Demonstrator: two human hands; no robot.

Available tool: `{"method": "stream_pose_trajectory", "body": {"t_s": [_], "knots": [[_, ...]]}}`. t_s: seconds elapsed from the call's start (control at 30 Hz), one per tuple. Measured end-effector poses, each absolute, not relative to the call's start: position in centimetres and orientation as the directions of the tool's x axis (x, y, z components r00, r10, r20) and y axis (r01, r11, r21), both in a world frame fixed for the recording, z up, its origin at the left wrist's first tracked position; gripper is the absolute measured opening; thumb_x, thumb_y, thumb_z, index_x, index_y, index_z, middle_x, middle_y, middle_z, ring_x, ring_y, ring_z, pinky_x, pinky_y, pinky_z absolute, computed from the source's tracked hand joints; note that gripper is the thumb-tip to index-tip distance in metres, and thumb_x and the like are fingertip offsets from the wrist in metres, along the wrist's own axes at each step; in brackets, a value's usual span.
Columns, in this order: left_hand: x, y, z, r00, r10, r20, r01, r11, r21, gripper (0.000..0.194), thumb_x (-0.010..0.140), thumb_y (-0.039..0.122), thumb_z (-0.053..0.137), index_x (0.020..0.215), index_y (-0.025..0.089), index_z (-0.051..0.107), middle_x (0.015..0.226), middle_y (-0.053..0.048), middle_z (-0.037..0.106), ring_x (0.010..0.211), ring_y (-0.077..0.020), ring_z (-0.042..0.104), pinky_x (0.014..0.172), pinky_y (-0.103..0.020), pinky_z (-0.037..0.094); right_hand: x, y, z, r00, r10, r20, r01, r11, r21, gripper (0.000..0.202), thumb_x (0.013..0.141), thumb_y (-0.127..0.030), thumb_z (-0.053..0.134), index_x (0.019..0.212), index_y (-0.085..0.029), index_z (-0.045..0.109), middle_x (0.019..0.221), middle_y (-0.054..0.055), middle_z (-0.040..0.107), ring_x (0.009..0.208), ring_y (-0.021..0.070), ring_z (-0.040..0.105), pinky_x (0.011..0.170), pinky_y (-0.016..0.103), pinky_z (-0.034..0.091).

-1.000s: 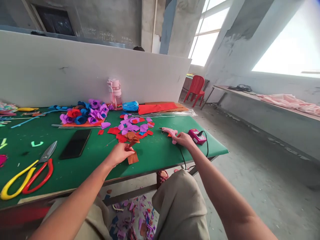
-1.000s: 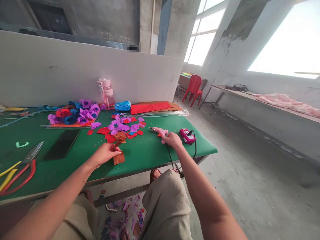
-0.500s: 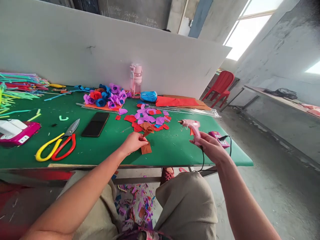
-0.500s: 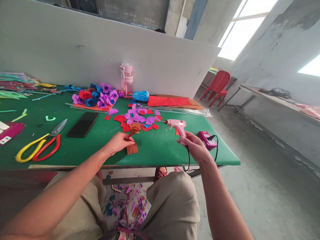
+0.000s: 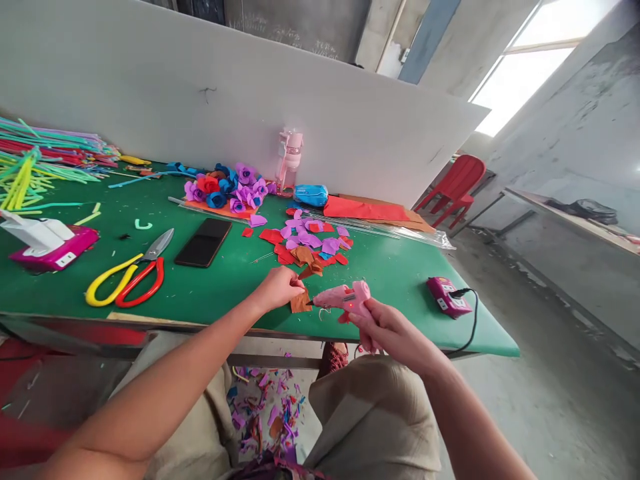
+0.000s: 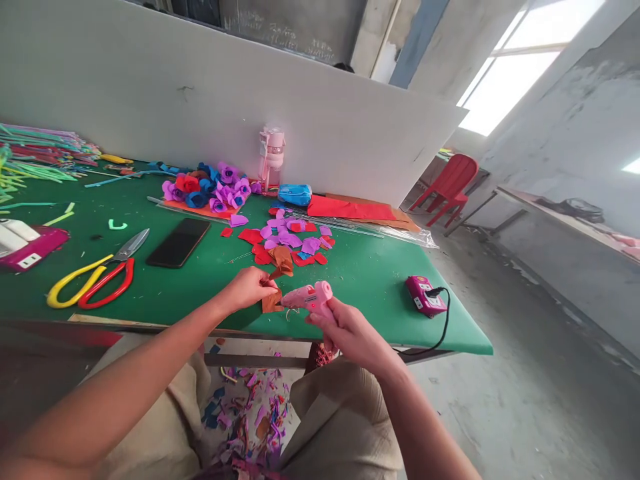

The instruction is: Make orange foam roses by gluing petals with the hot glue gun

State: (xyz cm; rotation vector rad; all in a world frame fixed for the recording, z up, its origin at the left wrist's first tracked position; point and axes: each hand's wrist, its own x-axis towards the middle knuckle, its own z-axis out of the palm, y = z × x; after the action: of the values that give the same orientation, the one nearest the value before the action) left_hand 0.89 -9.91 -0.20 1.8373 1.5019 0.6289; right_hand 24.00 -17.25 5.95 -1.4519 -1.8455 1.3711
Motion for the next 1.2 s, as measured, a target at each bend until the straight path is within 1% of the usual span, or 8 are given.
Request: {"method": "stream_pose_trajectory", "body": {"t_s": [0.1,0.2,0.37,0.47,0.57,0.73,1.0,1.2], "knots": [[0.9,-9.9,-0.3,0.234,0.971,-0.045,0.658,-0.124,0.743,0.015,0.067,0.02,0.056,0.064,0.015,0.07,0.074,-0.006,0.074,0.072,-0.0217,0.066,0.061,-0.026,0.042,22.8,-17.0,6.0,-0.397,0.897,-0.195,0.559,0.068,-0.826,0.027,0.083,-0.049,0.054,0.082,-0.021,0.057,0.058,-0.002,0.057,0.048,0.0119,0.048,0.046,0.023,0.034],[0.9,-10.0,-0.3,0.245,0.969,-0.041,0.644,-0.131,0.753,0.017,0.066,0.02,0.055,0.065,0.015,0.072,0.072,-0.006,0.073,0.071,-0.0213,0.065,0.061,-0.026,0.042,22.1,-16.8,6.0,-0.409,0.897,-0.169,0.588,0.117,-0.801,0.026,0.084,-0.047,0.051,0.077,-0.022,0.053,0.061,-0.002,0.058,0.048,0.0116,0.047,0.046,0.023,0.033],[0.9,-10.2,0.1,0.249,0.967,-0.049,0.654,-0.131,0.745,0.018,0.066,0.018,0.054,0.063,0.014,0.071,0.065,-0.005,0.071,0.067,-0.0201,0.063,0.056,-0.025,0.037,21.7,-16.7,5.9,-0.415,0.892,-0.18,0.672,0.167,-0.721,0.024,0.086,-0.045,0.046,0.076,-0.023,0.047,0.055,-0.003,0.049,0.048,0.0123,0.043,0.047,0.024,0.031],[0.9,-10.3,0.4,0.246,0.967,-0.063,0.666,-0.121,0.736,0.017,0.066,0.018,0.055,0.062,0.014,0.07,0.06,-0.004,0.069,0.064,-0.0184,0.062,0.055,-0.024,0.035,21.7,-16.7,6.1,-0.424,0.889,-0.173,0.715,0.211,-0.666,0.026,0.088,-0.044,0.042,0.074,-0.022,0.043,0.056,-0.003,0.048,0.05,0.0122,0.042,0.048,0.024,0.03],[0.9,-10.3,0.5,0.256,0.964,-0.078,0.669,-0.118,0.733,0.017,0.067,0.019,0.055,0.061,0.013,0.07,0.061,-0.004,0.069,0.064,-0.0176,0.061,0.056,-0.023,0.035,21.5,-16.8,6.5,-0.439,0.884,-0.161,0.734,0.25,-0.631,0.027,0.09,-0.043,0.039,0.073,-0.022,0.04,0.057,-0.003,0.047,0.051,0.0116,0.04,0.049,0.023,0.03],[0.9,-10.3,0.5,0.253,0.964,-0.079,0.675,-0.117,0.729,0.018,0.067,0.019,0.055,0.064,0.013,0.071,0.062,-0.005,0.069,0.066,-0.0182,0.062,0.055,-0.024,0.034,21.2,-16.8,6.7,-0.453,0.877,-0.159,0.751,0.28,-0.598,0.026,0.09,-0.041,0.038,0.073,-0.021,0.04,0.058,-0.004,0.045,0.053,0.0111,0.038,0.05,0.023,0.029],[0.9,-10.3,0.5,0.253,0.965,-0.071,0.676,-0.124,0.726,0.019,0.067,0.019,0.054,0.064,0.013,0.072,0.062,-0.005,0.069,0.065,-0.018,0.061,0.055,-0.024,0.034,21.1,-16.8,6.6,-0.464,0.877,-0.126,0.763,0.323,-0.559,0.026,0.091,-0.039,0.038,0.073,-0.02,0.041,0.063,-0.002,0.049,0.055,0.0115,0.038,0.051,0.023,0.028],[0.8,-10.3,0.3,0.27,0.961,-0.061,0.659,-0.138,0.74,0.017,0.067,0.019,0.055,0.062,0.013,0.071,0.062,-0.004,0.069,0.065,-0.018,0.062,0.055,-0.024,0.034,21.1,-16.7,6.7,-0.472,0.869,-0.145,0.776,0.331,-0.537,0.025,0.092,-0.039,0.036,0.076,-0.02,0.042,0.066,-0.001,0.05,0.057,0.0124,0.039,0.054,0.025,0.03]]}}
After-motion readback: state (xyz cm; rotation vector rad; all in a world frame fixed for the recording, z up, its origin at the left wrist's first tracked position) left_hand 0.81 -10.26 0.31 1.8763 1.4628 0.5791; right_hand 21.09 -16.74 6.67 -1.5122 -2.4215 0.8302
